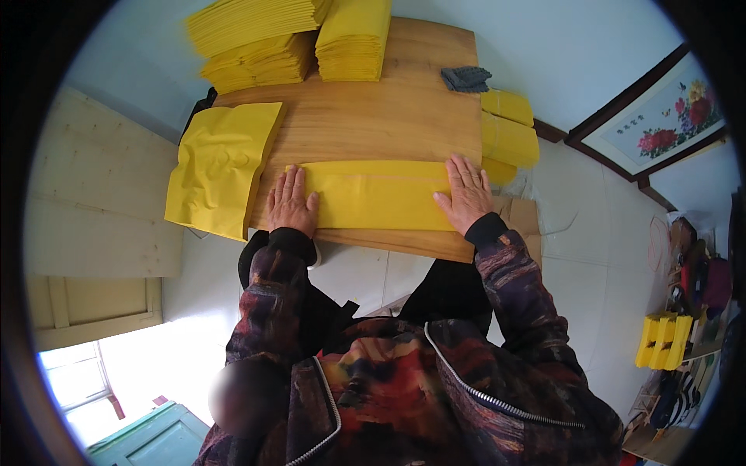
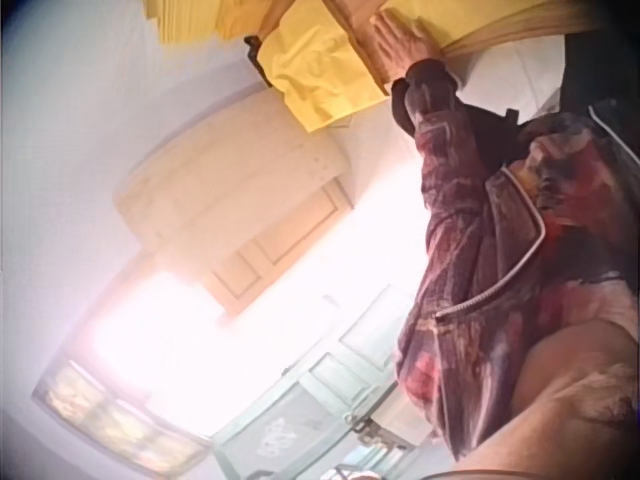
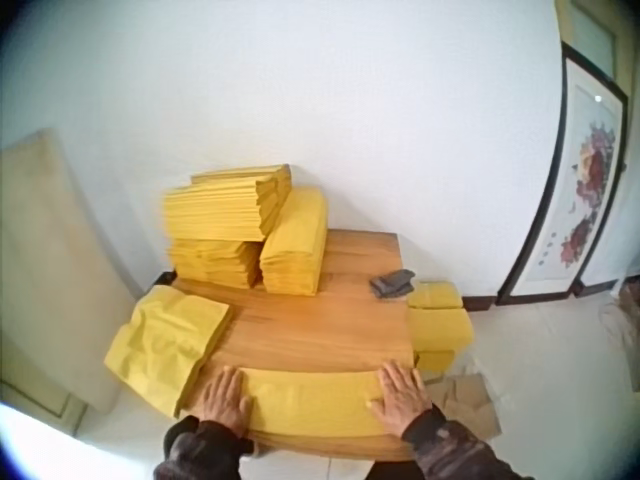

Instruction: The person folds yellow paper sheets on a wooden table, smoothing each fold with both hands. They repeatedly pick up sheets, fold them in half, press the crease, and place them into a growing stack. A small dark cloth is used to wipe the table surface between folds.

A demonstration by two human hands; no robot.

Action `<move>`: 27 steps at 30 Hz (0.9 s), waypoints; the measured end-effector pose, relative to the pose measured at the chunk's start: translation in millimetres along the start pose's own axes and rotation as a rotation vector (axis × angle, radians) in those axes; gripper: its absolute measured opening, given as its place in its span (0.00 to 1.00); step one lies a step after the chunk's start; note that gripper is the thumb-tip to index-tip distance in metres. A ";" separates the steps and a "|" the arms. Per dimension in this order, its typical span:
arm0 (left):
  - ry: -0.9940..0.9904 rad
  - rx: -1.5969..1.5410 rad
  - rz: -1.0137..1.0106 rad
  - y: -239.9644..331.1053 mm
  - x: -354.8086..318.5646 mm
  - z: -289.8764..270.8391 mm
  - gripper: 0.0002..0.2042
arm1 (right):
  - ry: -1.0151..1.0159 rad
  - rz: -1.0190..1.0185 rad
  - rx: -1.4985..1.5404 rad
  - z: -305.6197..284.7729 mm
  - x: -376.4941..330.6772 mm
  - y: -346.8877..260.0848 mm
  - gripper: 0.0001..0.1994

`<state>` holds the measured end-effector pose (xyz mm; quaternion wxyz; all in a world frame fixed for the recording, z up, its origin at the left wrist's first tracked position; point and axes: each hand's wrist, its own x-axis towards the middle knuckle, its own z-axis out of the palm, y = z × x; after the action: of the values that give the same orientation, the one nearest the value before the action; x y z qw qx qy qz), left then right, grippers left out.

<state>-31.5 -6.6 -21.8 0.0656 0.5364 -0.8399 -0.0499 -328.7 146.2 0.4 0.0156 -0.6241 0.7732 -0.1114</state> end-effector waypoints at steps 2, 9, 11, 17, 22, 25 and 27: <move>-0.004 -0.008 -0.006 0.6 0.2 0.4 0.29 | -0.030 0.023 -0.080 -0.3 9.3 -20.8 0.34; -0.028 -0.025 -0.026 0.8 2.4 -1.8 0.29 | -0.029 -0.322 0.168 49.6 31.1 -169.9 0.33; -0.019 -0.012 -0.013 0.6 3.1 -1.7 0.29 | 0.003 -0.302 0.179 54.3 32.8 -157.9 0.33; -0.010 -0.027 -0.005 -2.1 -1.3 1.9 0.29 | -0.005 -0.137 0.100 41.1 22.6 -58.0 0.34; -0.005 -0.032 -0.006 -4.6 1.6 4.5 0.30 | -0.094 0.007 0.030 11.7 18.5 -13.4 0.35; -0.033 -0.074 -0.010 -3.8 3.7 2.1 0.30 | -0.149 0.041 -0.040 -6.9 26.9 -16.7 0.33; -0.050 -0.112 -0.034 -1.9 1.6 -4.3 0.31 | -0.175 -0.037 0.087 -16.7 43.6 -27.0 0.31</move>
<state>-29.7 -8.9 -17.8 0.0736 0.5449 -0.8279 -0.1111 -315.1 101.3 26.9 0.1079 -0.6445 0.7516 -0.0902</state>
